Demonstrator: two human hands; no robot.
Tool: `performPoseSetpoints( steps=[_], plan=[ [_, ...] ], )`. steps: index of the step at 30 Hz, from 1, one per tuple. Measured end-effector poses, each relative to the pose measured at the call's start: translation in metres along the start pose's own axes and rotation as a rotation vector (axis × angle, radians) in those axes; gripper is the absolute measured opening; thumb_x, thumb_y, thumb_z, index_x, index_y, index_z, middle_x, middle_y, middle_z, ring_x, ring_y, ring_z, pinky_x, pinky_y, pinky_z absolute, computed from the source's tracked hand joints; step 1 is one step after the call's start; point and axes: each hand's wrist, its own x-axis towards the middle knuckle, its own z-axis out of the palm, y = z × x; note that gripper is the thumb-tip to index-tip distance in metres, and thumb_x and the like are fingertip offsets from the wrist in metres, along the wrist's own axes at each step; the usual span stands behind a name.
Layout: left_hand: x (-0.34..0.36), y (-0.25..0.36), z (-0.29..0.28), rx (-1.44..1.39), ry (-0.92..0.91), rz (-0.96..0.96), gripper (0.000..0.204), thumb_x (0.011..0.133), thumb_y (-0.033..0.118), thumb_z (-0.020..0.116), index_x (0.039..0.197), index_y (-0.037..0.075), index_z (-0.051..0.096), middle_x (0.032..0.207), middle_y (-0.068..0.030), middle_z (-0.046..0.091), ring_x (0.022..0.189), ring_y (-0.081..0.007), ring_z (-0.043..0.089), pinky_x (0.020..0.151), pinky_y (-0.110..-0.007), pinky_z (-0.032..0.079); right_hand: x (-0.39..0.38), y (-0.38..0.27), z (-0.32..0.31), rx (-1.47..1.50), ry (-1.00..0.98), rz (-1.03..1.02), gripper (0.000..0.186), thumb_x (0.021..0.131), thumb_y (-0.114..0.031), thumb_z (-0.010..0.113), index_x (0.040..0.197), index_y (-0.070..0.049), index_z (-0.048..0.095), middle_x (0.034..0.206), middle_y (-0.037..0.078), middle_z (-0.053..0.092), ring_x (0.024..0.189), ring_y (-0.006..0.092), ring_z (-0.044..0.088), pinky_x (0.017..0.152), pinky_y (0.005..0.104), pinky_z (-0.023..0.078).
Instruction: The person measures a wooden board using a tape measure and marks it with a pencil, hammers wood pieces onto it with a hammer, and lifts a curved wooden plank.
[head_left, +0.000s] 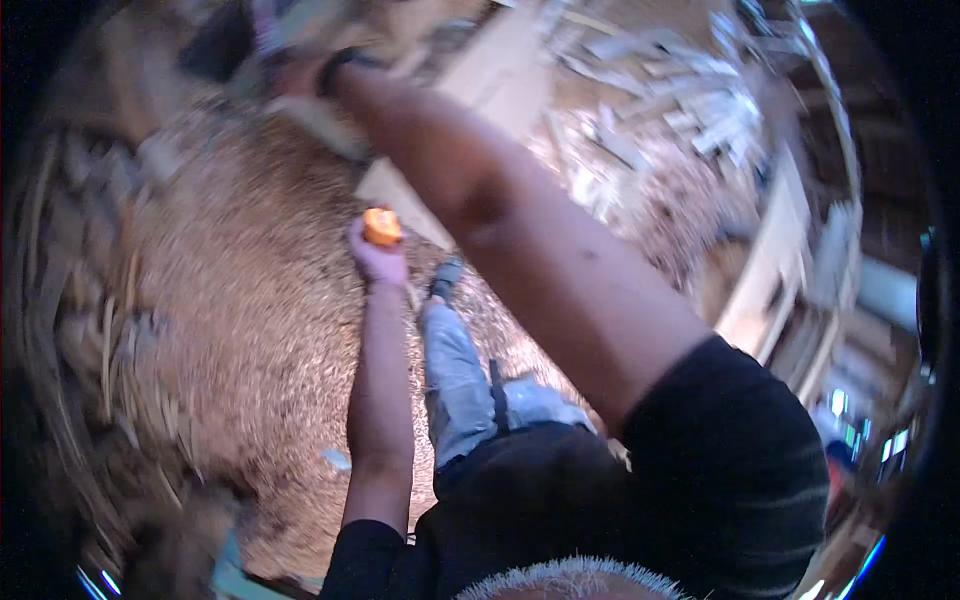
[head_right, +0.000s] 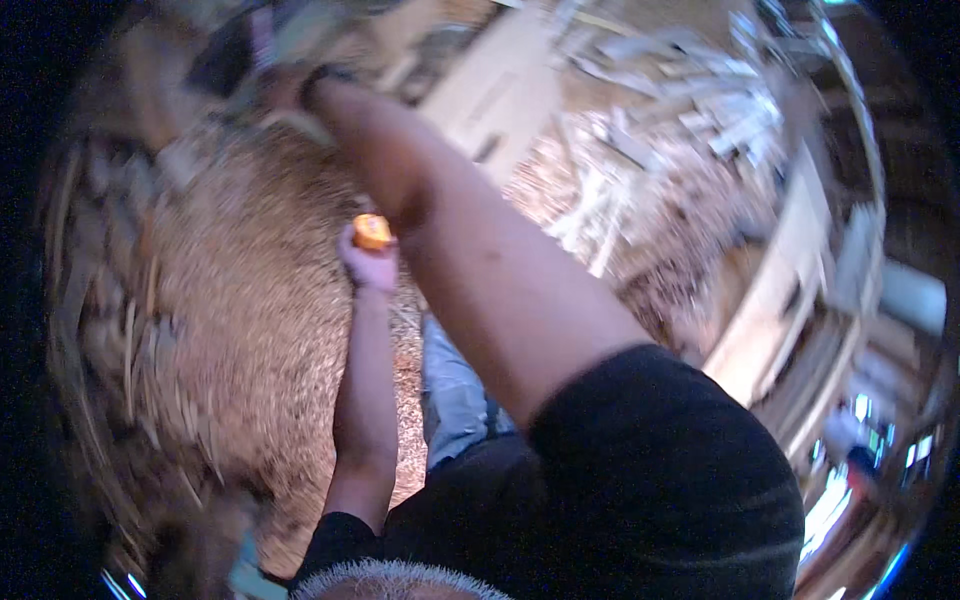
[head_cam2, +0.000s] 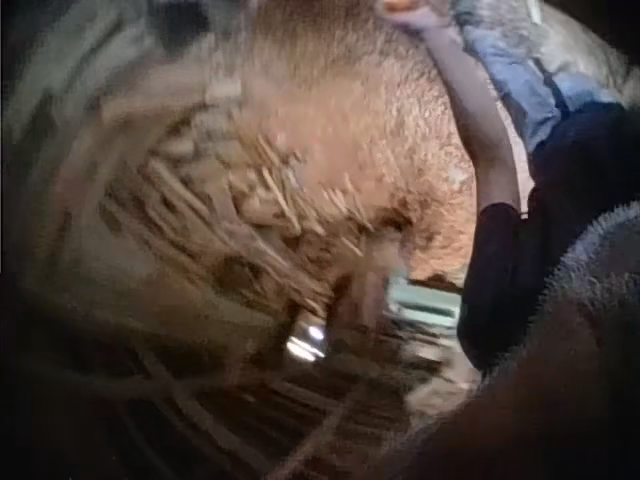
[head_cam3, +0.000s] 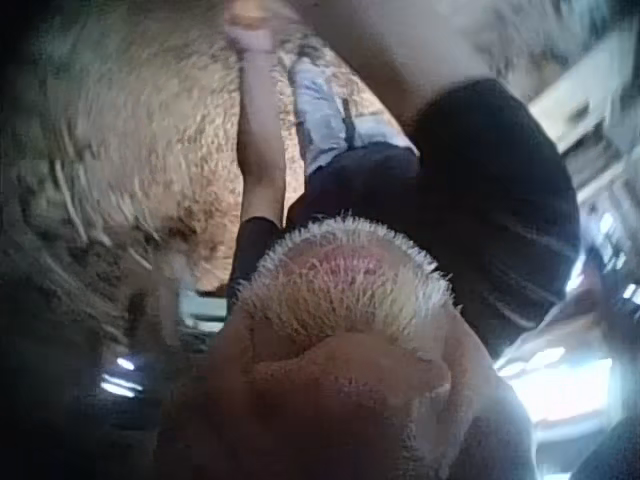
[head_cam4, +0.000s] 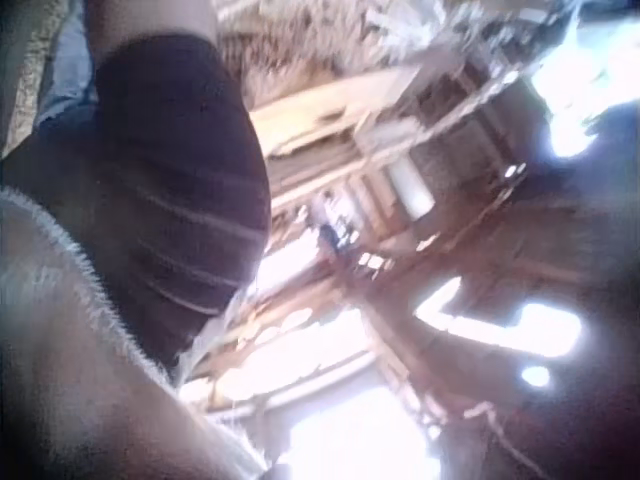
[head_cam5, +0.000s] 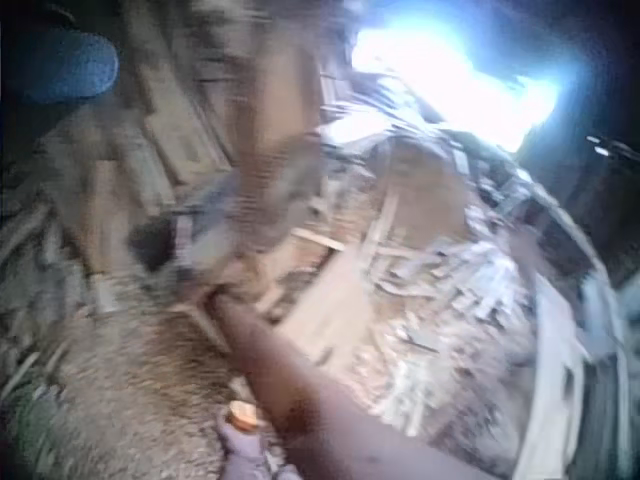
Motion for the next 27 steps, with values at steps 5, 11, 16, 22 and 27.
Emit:
performPoseSetpoints(
  steps=[5,11,16,22,27],
  plan=[
    [-0.059,-0.096,0.074,0.166,-0.203,-0.076,0.045,0.103,0.046,0.047,0.133,0.014,0.06,0.122,-0.0011,0.067,0.107,-0.015,0.062,0.079,-0.031,0.051,-0.142,0.112,-0.075,0.302,0.269,-0.166,0.047,0.089,-0.031,0.07,0.129,-0.008,0.064,0.105,0.013,0.076,0.093,0.0329,0.07,0.084,0.0447,0.056],
    [-0.143,-0.119,0.014,1.204,-0.635,0.376,0.063,0.103,0.048,0.058,0.14,-0.003,0.05,0.124,-0.0141,0.063,0.111,-0.0252,0.062,0.095,-0.038,0.049,-0.481,0.101,-0.077,0.691,-0.078,0.533,0.082,0.094,-0.045,0.072,0.148,0.01,0.044,0.147,0.029,0.052,0.132,0.0341,0.057,0.113,0.0388,0.045],
    [-0.293,-0.201,0.04,1.23,-1.192,0.032,0.078,0.098,0.018,0.07,0.159,-0.002,0.025,0.129,-0.0179,0.066,0.113,-0.0228,0.067,0.094,-0.035,0.055,-0.716,0.082,-0.114,1.396,0.624,0.673,0.069,0.097,-0.02,0.067,0.157,-0.003,0.037,0.129,0.013,0.066,0.11,0.0234,0.067,0.093,0.0346,0.056],
    [-0.412,-0.314,0.02,1.556,-1.812,-0.485,0.059,0.098,0.009,0.066,0.152,-0.001,0.042,0.132,-0.0153,0.067,0.111,-0.0189,0.069,0.093,-0.033,0.056,-1.042,0.041,-0.086,0.184,0.564,1.253,0.04,0.092,-0.041,0.062,0.101,-0.003,0.073,0.086,0.021,0.072,0.078,0.0307,0.071,0.073,0.0453,0.056],
    [-0.448,-0.377,-0.021,1.587,-1.834,-0.522,0.044,0.101,0.012,0.062,0.142,-0.001,0.054,0.131,-0.0149,0.069,0.109,-0.0198,0.069,0.095,-0.033,0.055,-1.148,-0.108,-0.06,0.556,0.42,1.265,0.033,0.09,-0.036,0.063,0.096,-0.006,0.074,0.087,0.018,0.073,0.078,0.0341,0.071,0.076,0.0448,0.056]
  ],
)
